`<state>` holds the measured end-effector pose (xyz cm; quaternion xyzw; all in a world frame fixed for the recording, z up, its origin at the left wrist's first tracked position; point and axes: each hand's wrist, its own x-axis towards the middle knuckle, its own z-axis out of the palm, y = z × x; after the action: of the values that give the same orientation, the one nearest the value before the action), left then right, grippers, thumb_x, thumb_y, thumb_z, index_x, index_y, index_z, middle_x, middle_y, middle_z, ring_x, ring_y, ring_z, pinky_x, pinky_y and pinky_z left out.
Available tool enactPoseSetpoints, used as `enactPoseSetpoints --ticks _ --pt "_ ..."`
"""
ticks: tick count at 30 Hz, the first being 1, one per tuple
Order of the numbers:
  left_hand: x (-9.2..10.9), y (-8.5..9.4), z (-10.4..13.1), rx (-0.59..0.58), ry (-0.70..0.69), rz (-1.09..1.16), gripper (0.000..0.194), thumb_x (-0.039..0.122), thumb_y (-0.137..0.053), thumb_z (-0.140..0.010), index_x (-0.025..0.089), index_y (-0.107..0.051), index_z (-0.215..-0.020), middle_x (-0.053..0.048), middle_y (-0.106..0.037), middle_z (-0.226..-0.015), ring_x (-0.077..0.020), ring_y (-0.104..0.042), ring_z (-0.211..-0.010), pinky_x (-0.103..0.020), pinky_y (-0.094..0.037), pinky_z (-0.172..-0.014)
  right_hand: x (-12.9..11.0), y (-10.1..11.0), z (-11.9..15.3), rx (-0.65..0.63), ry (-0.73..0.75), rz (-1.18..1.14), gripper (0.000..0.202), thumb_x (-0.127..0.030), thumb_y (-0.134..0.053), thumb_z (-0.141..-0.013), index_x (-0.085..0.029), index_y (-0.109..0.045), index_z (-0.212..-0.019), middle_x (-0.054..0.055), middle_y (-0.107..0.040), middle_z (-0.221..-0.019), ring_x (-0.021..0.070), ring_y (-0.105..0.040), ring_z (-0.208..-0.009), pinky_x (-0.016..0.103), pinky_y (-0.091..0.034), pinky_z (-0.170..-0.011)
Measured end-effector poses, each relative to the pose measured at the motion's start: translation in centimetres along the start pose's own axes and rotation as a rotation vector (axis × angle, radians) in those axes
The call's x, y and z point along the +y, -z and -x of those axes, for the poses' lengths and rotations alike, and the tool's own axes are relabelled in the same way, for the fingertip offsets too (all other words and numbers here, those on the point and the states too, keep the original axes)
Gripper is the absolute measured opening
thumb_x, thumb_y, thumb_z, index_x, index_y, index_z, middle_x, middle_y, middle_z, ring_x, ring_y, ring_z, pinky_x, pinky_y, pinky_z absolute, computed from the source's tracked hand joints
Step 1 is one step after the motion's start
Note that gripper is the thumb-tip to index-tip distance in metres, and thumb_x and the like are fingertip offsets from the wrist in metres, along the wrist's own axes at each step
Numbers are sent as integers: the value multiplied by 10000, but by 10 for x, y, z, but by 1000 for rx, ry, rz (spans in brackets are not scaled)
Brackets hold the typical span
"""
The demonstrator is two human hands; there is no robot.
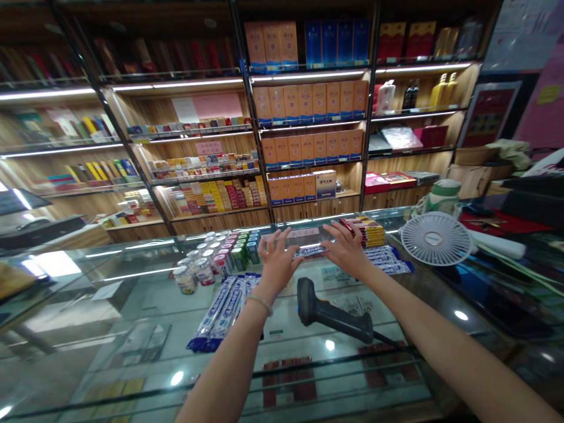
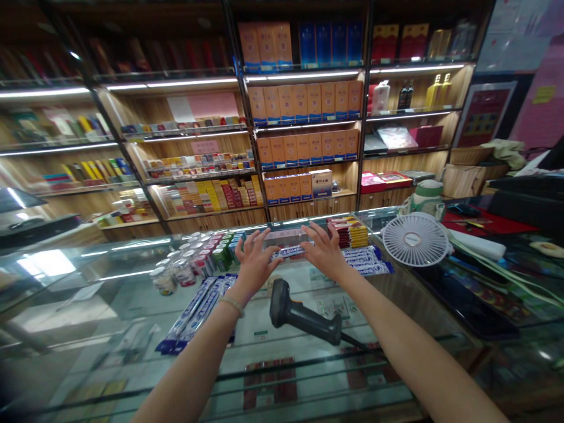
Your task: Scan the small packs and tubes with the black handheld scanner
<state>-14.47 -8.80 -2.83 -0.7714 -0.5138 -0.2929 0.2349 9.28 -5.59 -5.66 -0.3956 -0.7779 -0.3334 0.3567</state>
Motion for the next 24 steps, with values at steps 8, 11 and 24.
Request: enactPoseSetpoints --ticks 8,11,24 --pt "3 1 1 16 -7 24 193 406 -594 -940 306 -747 -1001 -62 -500 -1551 -338 -379 -1451 -640 -141 -1197 -4 7 -4 65 -37 -16 122 -335 -591 -952 -301 -708 -947 37 -570 -1449 256 -365 -1429 498 -102 -1206" --pt "3 3 2 53 -4 16 249 446 -624 -917 317 -730 -1101 -85 -488 -1559 -344 -373 -1457 -631 -112 -1208 -6 10 -5 17 -99 -67 153 -361 -581 -946 -289 -715 -960 52 -532 -1482 282 -336 -1440 515 -100 -1210" --pt "-4 -7 11 127 -35 -46 219 421 -589 -949 373 -689 -1138 -44 -529 -1531 -305 -395 -1458 -624 -75 -1226 -8 12 -4 -81 -214 -273 237 -407 -548 -960 -270 -731 -901 71 -479 -1517 317 -293 -1457 581 -134 -1169"
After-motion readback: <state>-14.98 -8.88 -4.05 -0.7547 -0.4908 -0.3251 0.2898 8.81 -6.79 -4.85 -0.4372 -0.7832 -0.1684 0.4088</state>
